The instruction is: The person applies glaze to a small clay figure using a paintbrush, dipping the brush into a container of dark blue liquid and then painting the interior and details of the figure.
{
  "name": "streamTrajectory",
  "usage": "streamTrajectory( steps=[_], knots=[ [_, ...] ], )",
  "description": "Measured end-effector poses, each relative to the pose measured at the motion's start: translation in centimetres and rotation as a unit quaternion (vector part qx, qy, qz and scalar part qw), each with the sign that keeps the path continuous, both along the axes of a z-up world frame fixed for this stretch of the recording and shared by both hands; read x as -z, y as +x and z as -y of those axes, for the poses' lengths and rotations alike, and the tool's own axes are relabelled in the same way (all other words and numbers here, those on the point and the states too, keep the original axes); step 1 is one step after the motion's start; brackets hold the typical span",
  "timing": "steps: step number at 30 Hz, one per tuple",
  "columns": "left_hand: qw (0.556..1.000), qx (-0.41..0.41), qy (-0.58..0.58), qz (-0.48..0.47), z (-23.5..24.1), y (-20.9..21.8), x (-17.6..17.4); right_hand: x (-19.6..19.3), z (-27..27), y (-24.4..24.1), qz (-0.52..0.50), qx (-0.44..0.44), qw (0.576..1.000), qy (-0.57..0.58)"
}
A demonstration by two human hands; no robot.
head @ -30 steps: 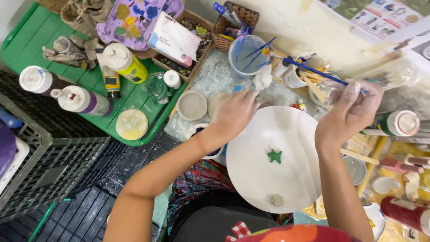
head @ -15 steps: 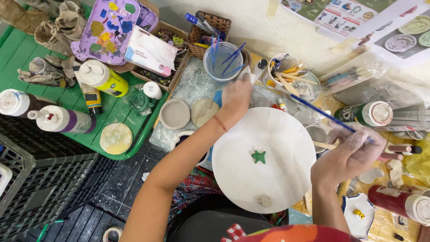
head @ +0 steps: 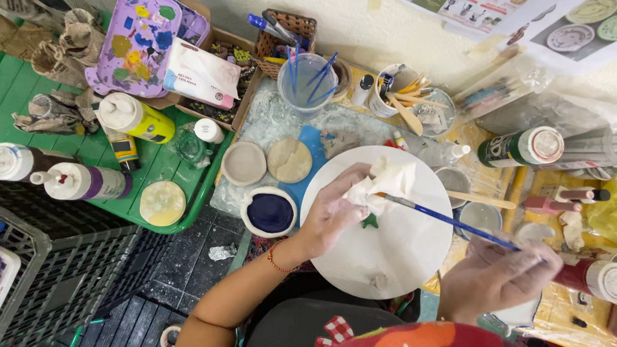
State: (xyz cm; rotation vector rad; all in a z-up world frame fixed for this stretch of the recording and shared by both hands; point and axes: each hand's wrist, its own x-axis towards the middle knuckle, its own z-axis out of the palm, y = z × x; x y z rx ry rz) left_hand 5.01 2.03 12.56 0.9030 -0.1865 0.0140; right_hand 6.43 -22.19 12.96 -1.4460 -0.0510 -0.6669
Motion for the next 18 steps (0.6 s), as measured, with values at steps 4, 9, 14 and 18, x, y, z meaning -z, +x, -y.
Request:
streamTrajectory(
  steps=[4, 9, 14, 18],
  knots=[
    [0.999, -0.008, -0.045, 0.0, 0.7, -1.4, -0.1, -0.5, 0.1, -1.0, 0.04, 0.106, 0.99, -0.08],
    [0.995, -0.025, -0.091, -0.037, 1.4, -1.5, -1.2, 0.0, 0.6, -1.0, 0.101, 0.15, 0.98, -0.087],
    [0.997, -0.034, -0.072, -0.014, 1.1, -1.6, -1.0, 1.6, 2.3, -1.8, 0.145, 0.15, 0.972, -0.11],
    [0.997, -0.044, -0.041, -0.038, 0.2, -1.7, -1.0, 0.3, 6.9, -2.3, 0.104, -0.076, 0.971, -0.203]
  ],
)
